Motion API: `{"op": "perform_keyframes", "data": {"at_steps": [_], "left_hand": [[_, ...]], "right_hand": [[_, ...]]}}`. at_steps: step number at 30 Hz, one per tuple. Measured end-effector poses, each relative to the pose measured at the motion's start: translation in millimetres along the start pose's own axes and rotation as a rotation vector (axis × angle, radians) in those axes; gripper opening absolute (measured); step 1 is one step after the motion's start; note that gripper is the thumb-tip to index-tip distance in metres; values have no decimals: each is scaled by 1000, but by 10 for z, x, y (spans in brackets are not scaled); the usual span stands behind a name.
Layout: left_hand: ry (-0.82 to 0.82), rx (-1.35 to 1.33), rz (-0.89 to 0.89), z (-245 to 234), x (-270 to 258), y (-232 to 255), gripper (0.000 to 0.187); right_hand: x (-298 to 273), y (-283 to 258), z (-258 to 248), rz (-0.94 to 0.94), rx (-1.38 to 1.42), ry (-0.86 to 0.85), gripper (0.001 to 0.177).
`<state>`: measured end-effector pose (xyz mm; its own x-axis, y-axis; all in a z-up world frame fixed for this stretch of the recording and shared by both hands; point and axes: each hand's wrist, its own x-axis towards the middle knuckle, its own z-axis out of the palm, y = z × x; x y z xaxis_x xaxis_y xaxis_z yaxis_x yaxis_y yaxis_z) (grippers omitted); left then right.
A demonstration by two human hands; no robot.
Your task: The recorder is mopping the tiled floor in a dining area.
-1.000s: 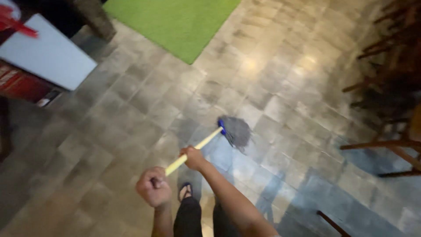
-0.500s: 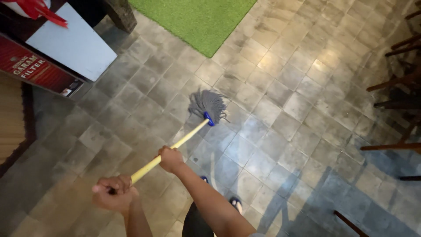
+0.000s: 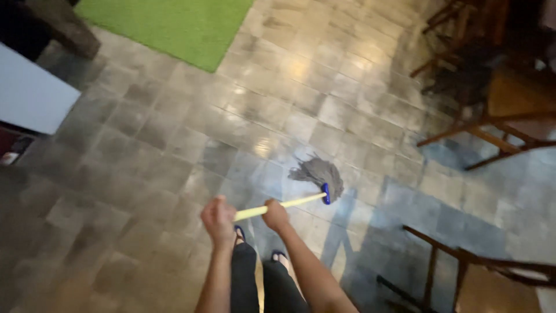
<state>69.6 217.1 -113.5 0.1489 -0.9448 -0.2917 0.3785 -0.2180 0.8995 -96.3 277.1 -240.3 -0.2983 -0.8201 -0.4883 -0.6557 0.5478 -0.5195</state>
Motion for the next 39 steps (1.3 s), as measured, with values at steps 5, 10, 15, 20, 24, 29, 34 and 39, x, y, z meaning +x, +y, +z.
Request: {"op": "perform_keyframes", "data": {"at_steps": [5, 10, 15, 20, 24, 29, 34, 39], "left_hand": [[-284, 158, -48, 676, -1248, -822, 42], [-435, 229, -90, 809, -2208, -1322, 42], [-438, 352, -107, 543, -2544, -1329, 37], [-302, 316, -168, 217, -2220, -848, 42], [-295, -8, -61, -344, -1799, -304, 40], [-172, -84, 121, -1497, -1350, 626, 37], [119, 138, 244, -2513, -1219, 1628, 39], [566, 190, 247, -3363, -975, 1704, 34]], "right_hand": [[-716, 1659, -343, 110, 18, 78, 32], [-1425, 2577, -444, 170, -4, 196, 23], [-1583, 2868, -221, 218, -67, 71, 35], [-1361, 2347, 80, 52, 39, 128, 28], [-1111, 1343, 280, -126, 40, 59, 18], [-931, -275, 1035, -344, -5, -61, 21], [-986, -1863, 2107, -715, -25, -94, 21], [-1168, -2834, 2812, -765, -90, -280, 16]]}}
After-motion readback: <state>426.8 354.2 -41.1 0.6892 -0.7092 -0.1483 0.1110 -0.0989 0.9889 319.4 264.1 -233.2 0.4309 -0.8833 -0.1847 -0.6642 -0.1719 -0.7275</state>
